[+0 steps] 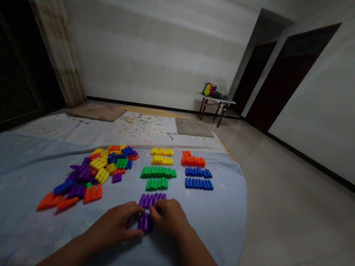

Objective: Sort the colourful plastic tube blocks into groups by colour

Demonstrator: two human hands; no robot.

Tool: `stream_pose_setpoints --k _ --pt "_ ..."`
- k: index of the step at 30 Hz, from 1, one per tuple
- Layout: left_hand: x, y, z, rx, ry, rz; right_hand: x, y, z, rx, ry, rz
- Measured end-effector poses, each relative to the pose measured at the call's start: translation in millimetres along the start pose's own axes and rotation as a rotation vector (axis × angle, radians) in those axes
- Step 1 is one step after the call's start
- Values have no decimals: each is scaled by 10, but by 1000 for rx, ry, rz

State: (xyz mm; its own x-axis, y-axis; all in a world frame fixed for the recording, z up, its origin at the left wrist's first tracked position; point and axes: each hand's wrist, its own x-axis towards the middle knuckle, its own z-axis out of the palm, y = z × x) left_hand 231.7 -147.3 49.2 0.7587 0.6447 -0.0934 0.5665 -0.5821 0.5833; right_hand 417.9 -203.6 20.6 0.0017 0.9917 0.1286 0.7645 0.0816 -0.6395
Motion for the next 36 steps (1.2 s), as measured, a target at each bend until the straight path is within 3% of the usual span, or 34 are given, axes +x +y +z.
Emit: stream_pose_setpoints --k 8,12,18,22,26,30,36 --pt "-53 -70 40 -38 14 50 -20 5 38 55 -10 -20" --pt "-123 -97 91 -108 111 50 -4 47 -67 171 157 24" --pt "-182 -131 142 -221 294 33 -36 201 -244 419 493 297" --pt "-134 -249 -31 -165 482 -98 -36 299 -233 460 586 384" --pt "-126 -462 -319 149 587 -273 4 369 -233 470 651 408" --pt "-175 -634 -525 433 452 -410 55 427 -230 538 680 420" --pt "-202 -739 -641 461 210 -411 105 510 -164 611 719 379"
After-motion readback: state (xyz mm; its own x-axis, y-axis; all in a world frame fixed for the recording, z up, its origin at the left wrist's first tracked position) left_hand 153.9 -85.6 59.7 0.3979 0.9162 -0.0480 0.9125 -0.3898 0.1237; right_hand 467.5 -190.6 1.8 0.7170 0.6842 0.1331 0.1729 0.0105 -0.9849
